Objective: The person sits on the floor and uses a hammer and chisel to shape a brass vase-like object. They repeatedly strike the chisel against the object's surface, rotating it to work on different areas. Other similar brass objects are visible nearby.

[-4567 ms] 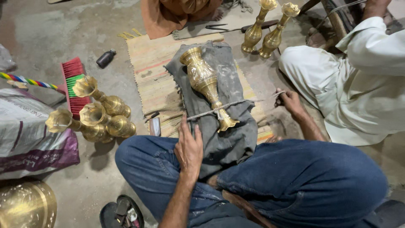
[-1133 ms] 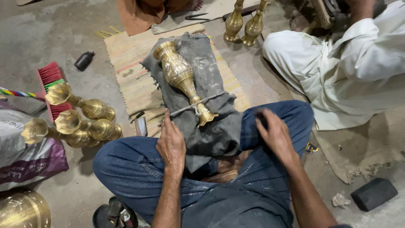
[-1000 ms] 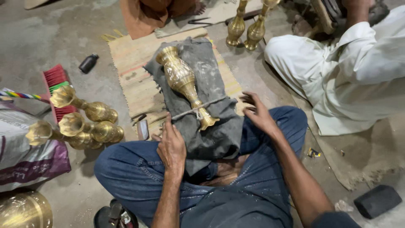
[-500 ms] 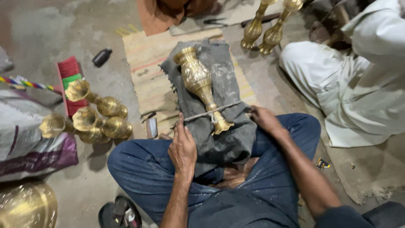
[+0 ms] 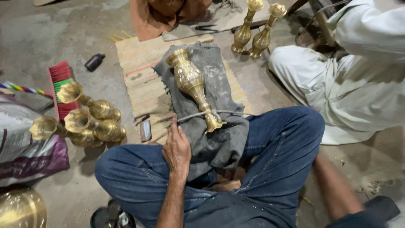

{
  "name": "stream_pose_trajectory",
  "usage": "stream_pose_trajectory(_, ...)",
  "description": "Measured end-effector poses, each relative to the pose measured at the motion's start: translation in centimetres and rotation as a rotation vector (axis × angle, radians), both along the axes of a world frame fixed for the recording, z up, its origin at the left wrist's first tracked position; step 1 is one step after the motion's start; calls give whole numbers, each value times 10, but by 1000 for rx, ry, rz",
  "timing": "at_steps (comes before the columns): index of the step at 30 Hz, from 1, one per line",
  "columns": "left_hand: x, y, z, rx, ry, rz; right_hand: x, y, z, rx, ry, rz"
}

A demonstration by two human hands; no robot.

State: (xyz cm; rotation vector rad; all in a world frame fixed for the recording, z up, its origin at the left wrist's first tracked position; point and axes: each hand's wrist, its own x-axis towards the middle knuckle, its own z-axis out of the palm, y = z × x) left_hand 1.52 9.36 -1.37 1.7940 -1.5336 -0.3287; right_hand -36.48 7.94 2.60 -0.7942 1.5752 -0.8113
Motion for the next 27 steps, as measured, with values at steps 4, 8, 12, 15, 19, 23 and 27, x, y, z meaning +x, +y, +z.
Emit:
stream_pose_trajectory(4, -2, -3, 2, 59, 1, 9, 37, 38, -44, 1, -179, -223)
stream_pose_trajectory(8, -7, -1, 4, 78, -3, 32, 43, 46, -52, 13, -184, -248)
stream_pose_trajectory(12, -7, -1, 5, 44, 23, 32, 42, 47, -49, 25, -173, -247)
stream_pose_trajectory(15, -6, -3, 4, 94, 25, 47, 44, 46, -53, 32, -170, -243)
stream_pose_trajectory(19, -5, -6, 3, 76, 54, 29, 45, 43, -57, 32, -171, -258)
stream_pose_trajectory(23, -5, -6, 5, 18, 23, 23, 44, 40, -56, 29, -171, -261)
stream_pose_trajectory(27, -6, -9, 9, 155, 45, 39, 44, 38, -53, 21, -169, -259)
